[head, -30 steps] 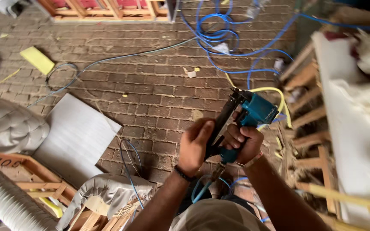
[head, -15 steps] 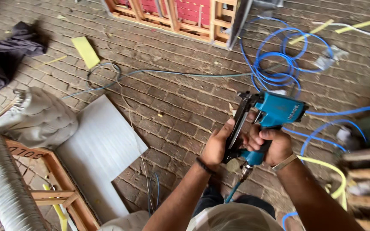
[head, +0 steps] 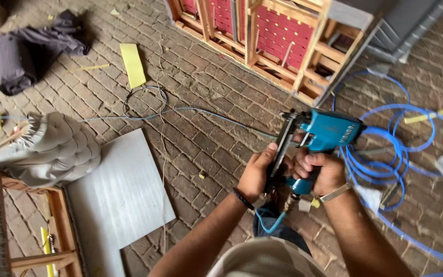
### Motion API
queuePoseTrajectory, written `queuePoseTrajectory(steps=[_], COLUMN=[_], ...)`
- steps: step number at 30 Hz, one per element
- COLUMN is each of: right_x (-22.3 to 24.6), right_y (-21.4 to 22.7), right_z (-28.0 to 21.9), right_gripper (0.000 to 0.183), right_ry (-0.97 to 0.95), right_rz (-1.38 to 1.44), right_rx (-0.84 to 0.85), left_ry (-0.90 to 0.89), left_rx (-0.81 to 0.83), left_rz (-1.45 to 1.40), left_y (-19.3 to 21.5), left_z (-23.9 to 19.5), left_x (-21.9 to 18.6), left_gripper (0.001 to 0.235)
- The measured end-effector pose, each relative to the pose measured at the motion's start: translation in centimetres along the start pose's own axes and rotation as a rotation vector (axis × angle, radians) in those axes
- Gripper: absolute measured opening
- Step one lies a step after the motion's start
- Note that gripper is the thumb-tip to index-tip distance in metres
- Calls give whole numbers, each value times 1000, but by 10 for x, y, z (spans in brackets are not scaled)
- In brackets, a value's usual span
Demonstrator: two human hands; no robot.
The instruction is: The person uses a pneumatic staple gun to attach yellow foam padding to a wooden furniture frame, then covers the foam with a gray fabric and staples it to the frame. The person adjusts the fabric and secures it along the edges.
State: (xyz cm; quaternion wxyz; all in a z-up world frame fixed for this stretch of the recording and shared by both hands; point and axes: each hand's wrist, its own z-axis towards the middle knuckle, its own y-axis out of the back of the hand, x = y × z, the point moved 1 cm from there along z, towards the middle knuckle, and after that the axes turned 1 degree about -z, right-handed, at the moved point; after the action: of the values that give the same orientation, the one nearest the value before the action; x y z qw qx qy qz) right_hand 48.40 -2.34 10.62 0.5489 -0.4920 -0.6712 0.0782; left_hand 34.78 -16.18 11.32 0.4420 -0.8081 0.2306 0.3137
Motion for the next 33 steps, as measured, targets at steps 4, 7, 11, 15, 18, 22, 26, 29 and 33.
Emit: queuePoseTrajectory(steps=[4, 7, 11, 15, 18, 22, 26, 29, 33], right_x=[50, 70, 73, 72, 71, 83, 88, 80, 65], right_y=[-11, -13, -18, -25, -38, -69, -93, -100, -87], right_z=[129, 209, 313, 427, 510, 612, 697, 763, 870], right_gripper=[62, 64, 62, 64, 63, 50, 33, 30, 27], right_ry=[-84, -161, -177, -161, -188, -117, -69, -58, -105], right_rz=[-13, -40, -72, -110, -128, -221, -180, -152, -87], right_rx=[129, 83, 122, 131, 69, -73, 137, 186, 51], left_ry=[-15, -58, -83, -100, -102, 41, 62, 112, 128], left_rx=[-67, -83, -102, -40, 5, -42, -40, 11, -13], left_rz=[-166, -189, -112, -179, -236, -179, -254, -319, -316], left_y=[27, 53, 111, 177, 229, 291, 343, 383, 438], left_z=[99, 168, 243, 340, 409, 494, 553, 599, 675], left_x=[-56, -86, -114, -142, -169, -229, -282, -312, -337], left_gripper=[64, 66, 72, 76, 77, 79, 78, 79, 80])
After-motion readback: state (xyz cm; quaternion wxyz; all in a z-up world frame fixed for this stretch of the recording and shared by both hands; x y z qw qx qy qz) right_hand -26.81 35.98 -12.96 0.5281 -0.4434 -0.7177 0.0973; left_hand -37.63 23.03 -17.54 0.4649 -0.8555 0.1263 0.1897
